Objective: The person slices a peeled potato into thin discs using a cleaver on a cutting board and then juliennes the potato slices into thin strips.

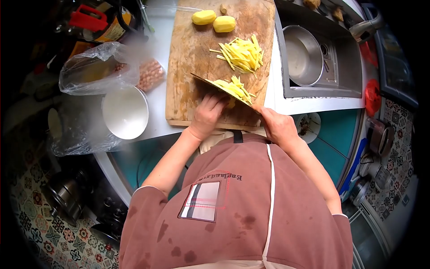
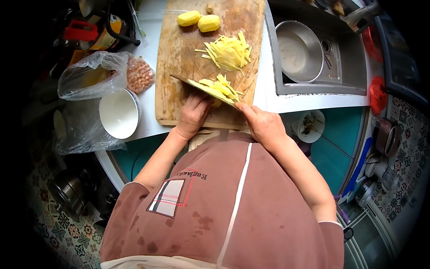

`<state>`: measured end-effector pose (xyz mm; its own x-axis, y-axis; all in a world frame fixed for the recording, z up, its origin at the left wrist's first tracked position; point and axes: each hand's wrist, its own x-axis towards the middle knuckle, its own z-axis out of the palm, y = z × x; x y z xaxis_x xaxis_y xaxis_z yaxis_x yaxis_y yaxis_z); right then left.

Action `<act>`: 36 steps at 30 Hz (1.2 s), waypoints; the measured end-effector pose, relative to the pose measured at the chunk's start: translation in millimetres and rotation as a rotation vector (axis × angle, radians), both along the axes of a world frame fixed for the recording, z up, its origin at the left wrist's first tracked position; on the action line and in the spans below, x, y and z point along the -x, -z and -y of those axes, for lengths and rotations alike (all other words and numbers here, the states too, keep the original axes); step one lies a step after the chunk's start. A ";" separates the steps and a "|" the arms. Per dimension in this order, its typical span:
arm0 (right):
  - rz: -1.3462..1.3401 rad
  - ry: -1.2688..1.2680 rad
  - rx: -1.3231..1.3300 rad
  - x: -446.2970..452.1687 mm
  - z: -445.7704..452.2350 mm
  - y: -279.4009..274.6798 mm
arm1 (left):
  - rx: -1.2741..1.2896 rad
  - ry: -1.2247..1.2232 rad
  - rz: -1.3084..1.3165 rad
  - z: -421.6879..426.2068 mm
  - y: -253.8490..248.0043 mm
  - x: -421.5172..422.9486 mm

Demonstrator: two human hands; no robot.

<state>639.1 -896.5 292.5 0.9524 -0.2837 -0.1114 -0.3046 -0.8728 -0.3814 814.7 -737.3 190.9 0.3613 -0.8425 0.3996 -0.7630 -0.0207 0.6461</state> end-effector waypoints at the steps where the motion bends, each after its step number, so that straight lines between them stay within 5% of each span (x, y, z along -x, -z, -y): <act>1: 0.035 0.006 -0.015 -2.9 0.5 2.5 | -0.003 -0.002 0.005 0.7 -1.0 -1.0; 12: 0.006 0.014 -0.026 -1.6 -2.5 4.1 | 0.003 0.110 0.057 -7.8 -5.4 -1.6; 24: -0.036 0.026 -0.071 -3.6 -0.4 0.0 | -0.126 -0.104 -0.050 -23.0 -20.3 0.3; 36: -0.011 0.047 -0.114 -6.0 0.5 -2.4 | -0.192 -0.072 -0.054 -17.2 -23.6 -5.3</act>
